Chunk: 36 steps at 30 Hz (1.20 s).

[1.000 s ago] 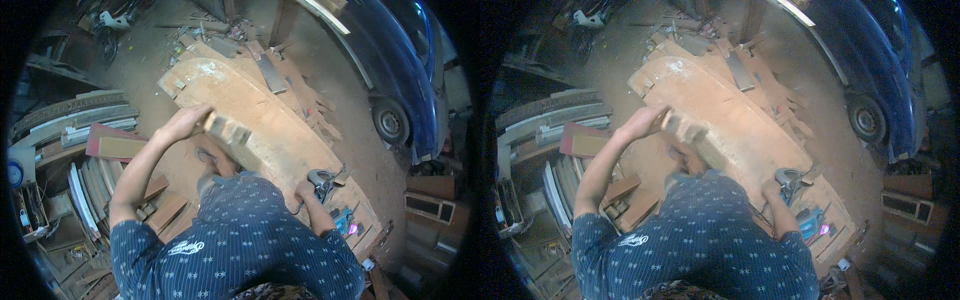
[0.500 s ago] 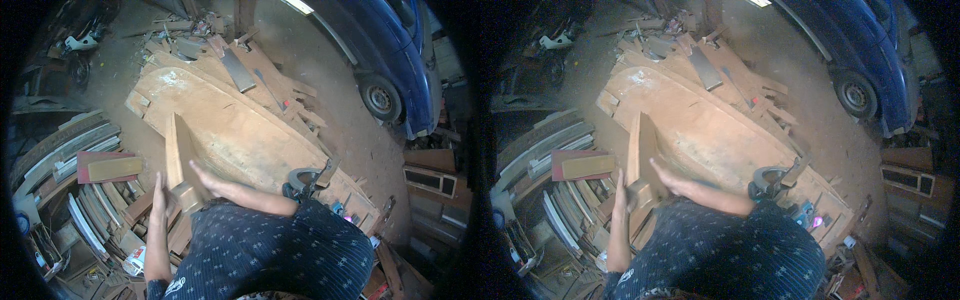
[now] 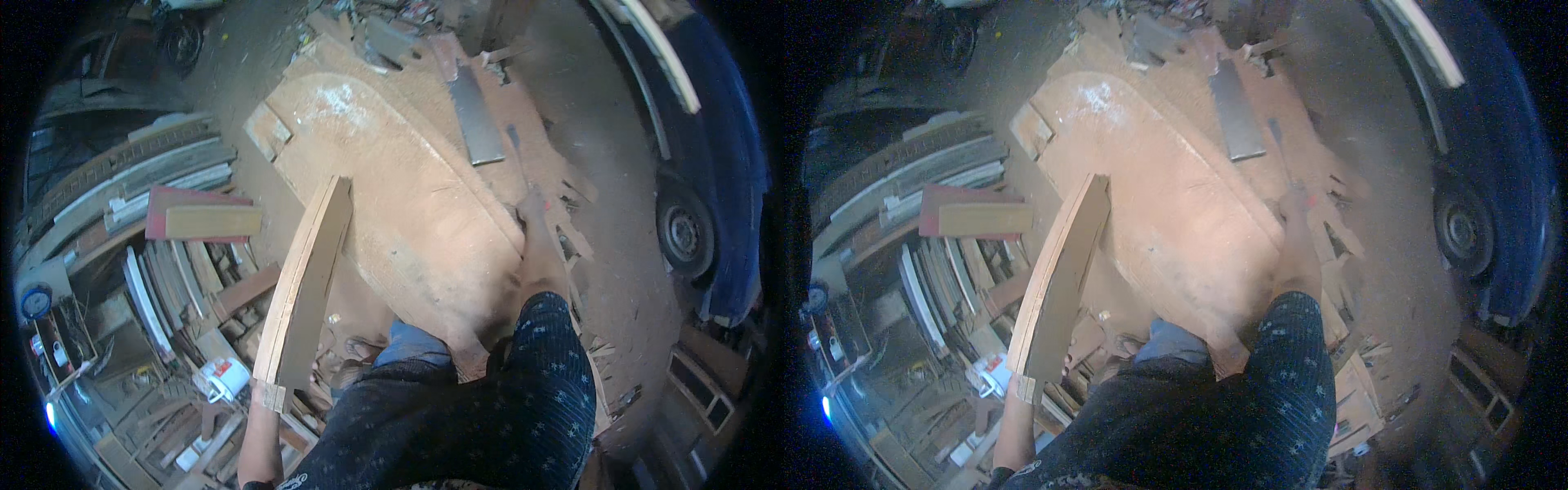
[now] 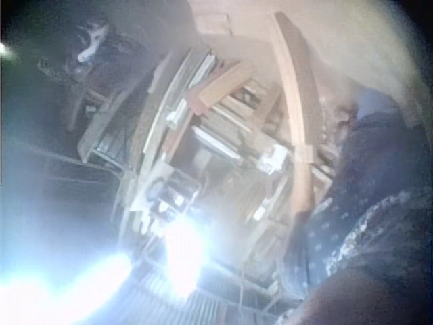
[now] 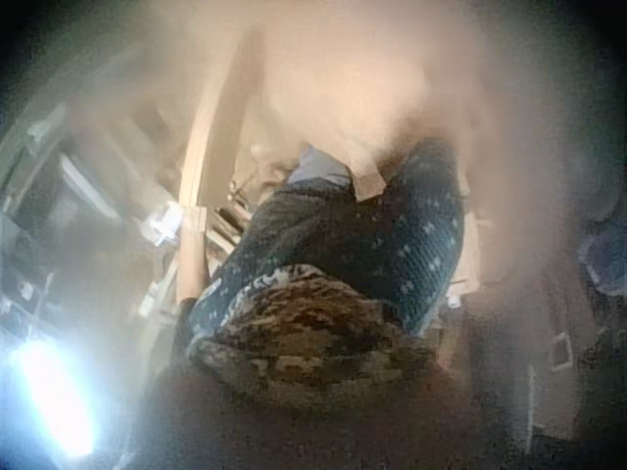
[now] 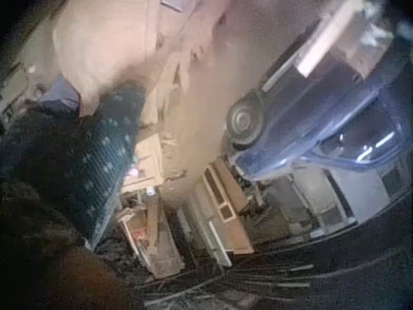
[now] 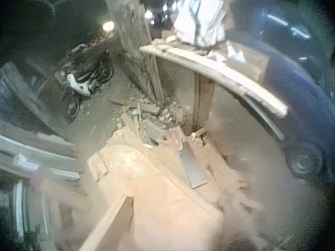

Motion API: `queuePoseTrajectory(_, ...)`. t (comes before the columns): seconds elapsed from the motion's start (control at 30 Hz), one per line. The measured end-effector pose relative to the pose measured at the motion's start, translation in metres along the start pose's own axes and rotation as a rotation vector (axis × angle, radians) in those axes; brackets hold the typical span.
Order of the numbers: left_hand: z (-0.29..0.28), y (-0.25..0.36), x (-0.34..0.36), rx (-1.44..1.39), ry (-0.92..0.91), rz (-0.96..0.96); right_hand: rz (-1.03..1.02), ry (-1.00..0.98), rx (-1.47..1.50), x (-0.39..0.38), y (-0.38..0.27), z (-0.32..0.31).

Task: The person uses a circular saw to cut wooden planks on a workbench. They measure the wood with a ruler, mark it, and then cut it into smaller pieces. The person repeats this process multiple times, handling the wood and saw with both hands.

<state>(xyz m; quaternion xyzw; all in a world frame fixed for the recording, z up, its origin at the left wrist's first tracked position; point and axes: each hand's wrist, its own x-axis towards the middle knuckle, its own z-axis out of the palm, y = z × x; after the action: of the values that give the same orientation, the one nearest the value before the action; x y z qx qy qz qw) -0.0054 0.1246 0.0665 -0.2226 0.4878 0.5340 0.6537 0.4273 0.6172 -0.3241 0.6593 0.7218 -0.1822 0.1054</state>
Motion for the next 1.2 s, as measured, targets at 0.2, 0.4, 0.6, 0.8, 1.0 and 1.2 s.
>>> queuePoseTrajectory(0.2,0.022,0.003,-0.002,-0.223,-0.052,-0.160,-0.016,-0.063,-0.099,0.022,0.014,0.006)
queuePoseTrajectory(0.4,-0.027,-0.010,0.020,-0.003,-0.063,-0.061,-0.241,0.324,0.283,0.011,0.028,-0.101)
queuePoseTrajectory(0.6,-0.003,-0.026,0.013,0.799,0.131,0.159,-0.425,0.083,0.439,-0.137,-0.090,-0.213)
queuePoseTrajectory(0.8,-0.013,-0.033,0.014,0.611,0.097,0.108,-0.795,-0.379,0.503,-0.302,-0.197,-0.219)
queuePoseTrajectory(1.0,-0.061,-0.026,0.025,0.372,-0.049,0.031,-0.612,-0.227,0.140,-0.292,-0.239,-0.193)
queuePoseTrajectory(1.2,-0.079,-0.023,0.028,0.376,-0.138,0.051,-0.918,-0.284,0.232,-0.316,-0.268,-0.221)
